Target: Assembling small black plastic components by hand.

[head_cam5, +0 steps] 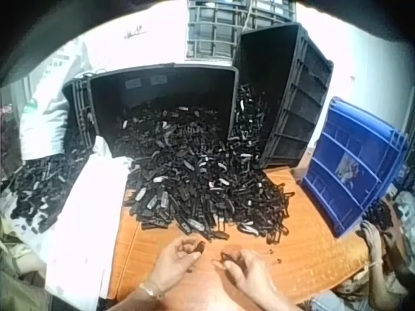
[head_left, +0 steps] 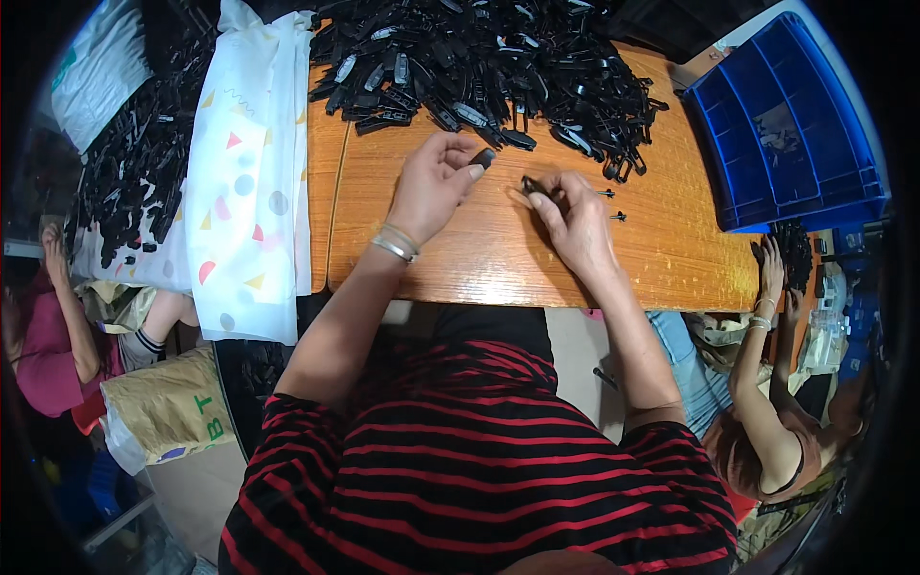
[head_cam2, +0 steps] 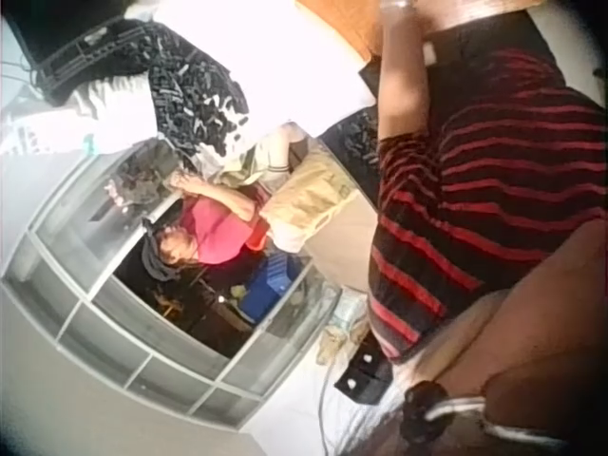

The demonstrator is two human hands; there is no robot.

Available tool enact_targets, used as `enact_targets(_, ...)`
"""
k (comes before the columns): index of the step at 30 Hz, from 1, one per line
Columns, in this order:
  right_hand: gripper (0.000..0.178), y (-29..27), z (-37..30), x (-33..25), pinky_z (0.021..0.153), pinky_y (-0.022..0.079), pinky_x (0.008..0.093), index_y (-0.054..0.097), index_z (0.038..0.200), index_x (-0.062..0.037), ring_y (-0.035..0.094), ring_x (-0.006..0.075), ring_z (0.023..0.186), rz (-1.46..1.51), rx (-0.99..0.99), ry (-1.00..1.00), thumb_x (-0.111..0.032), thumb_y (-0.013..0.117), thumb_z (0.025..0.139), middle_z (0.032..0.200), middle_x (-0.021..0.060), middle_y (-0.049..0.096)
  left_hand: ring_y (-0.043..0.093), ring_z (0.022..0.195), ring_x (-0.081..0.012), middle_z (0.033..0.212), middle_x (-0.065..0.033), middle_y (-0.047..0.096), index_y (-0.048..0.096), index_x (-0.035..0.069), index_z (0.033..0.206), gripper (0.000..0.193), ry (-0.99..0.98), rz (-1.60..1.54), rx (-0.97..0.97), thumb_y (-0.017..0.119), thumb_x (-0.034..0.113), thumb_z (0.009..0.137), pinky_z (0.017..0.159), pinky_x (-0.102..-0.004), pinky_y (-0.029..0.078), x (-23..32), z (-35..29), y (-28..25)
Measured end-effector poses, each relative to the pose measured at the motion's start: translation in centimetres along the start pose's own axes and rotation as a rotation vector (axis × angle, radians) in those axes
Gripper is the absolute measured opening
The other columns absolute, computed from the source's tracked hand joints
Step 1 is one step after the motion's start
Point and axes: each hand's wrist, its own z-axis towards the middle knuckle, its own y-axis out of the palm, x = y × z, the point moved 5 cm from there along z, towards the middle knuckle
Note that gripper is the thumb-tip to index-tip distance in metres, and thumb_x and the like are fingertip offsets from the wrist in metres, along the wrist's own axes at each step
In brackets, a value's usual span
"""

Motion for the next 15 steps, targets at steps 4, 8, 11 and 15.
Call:
enact_targets(4, 0.017, 0.8, 0.7, -2.1, 0.056, 0.045, 0.0227, 0.057, 0.104, 0.0025, 0.056, 0.0058, 0.067, 0.516, 0.04, 0.23, -0.011, 0.061, 0.094, 0.083, 0.003, 0.058, 0.062, 0.072, -0.0063, 0.093, -0.0031, 0.062, 0.053, -0.001, 0.123, 0.034, -0.063, -0.267, -0.065, 0.062, 0.009, 0.092, 0.062, -0.0183, 0.049, 0.9, -1.6, 0.7)
enact_targets(8, 0.018, 1.6, 0.9, -3.4, 0.057, 0.046, 0.0219, 0.057, 0.106, 0.002, 0.056, 0.0068, 0.065, 0.703, 0.08, 0.272, -0.011, 0.061, 0.094, 0.087, 0.0035, 0.059, 0.063, 0.07, -0.0079, 0.088, -0.0039, 0.065, 0.054, -0.002, 0.123, 0.032, -0.11, -0.274, -0.073, 0.06, 0.009, 0.093, 0.061, -0.0192, 0.049, 1.3, -2.1, 0.7)
enact_targets(11, 0.018, 1.6, 1.1, -4.0, 0.058, 0.047, 0.0216, 0.058, 0.108, 0.002, 0.057, 0.0067, 0.065, 0.669, 0.145, 0.189, -0.009, 0.06, 0.094, 0.087, 0.0036, 0.06, 0.061, 0.068, -0.0071, 0.083, -0.0034, 0.066, 0.055, -0.002, 0.122, 0.031, -0.085, -0.248, -0.074, 0.061, 0.008, 0.093, 0.061, -0.019, 0.049, 1.3, -2.2, 0.6)
enact_targets(15, 0.017, 2.4, 1.0, -3.6, 0.058, 0.048, 0.0219, 0.059, 0.106, 0.0024, 0.058, 0.0072, 0.067, 0.694, 0.138, 0.184, -0.003, 0.063, 0.091, 0.087, 0.005, 0.061, 0.059, 0.066, -0.0055, 0.081, -0.0028, 0.066, 0.057, -0.002, 0.119, 0.028, -0.062, -0.266, -0.067, 0.061, 0.007, 0.093, 0.06, -0.0185, 0.048, 1.6, -2.4, 0.7)
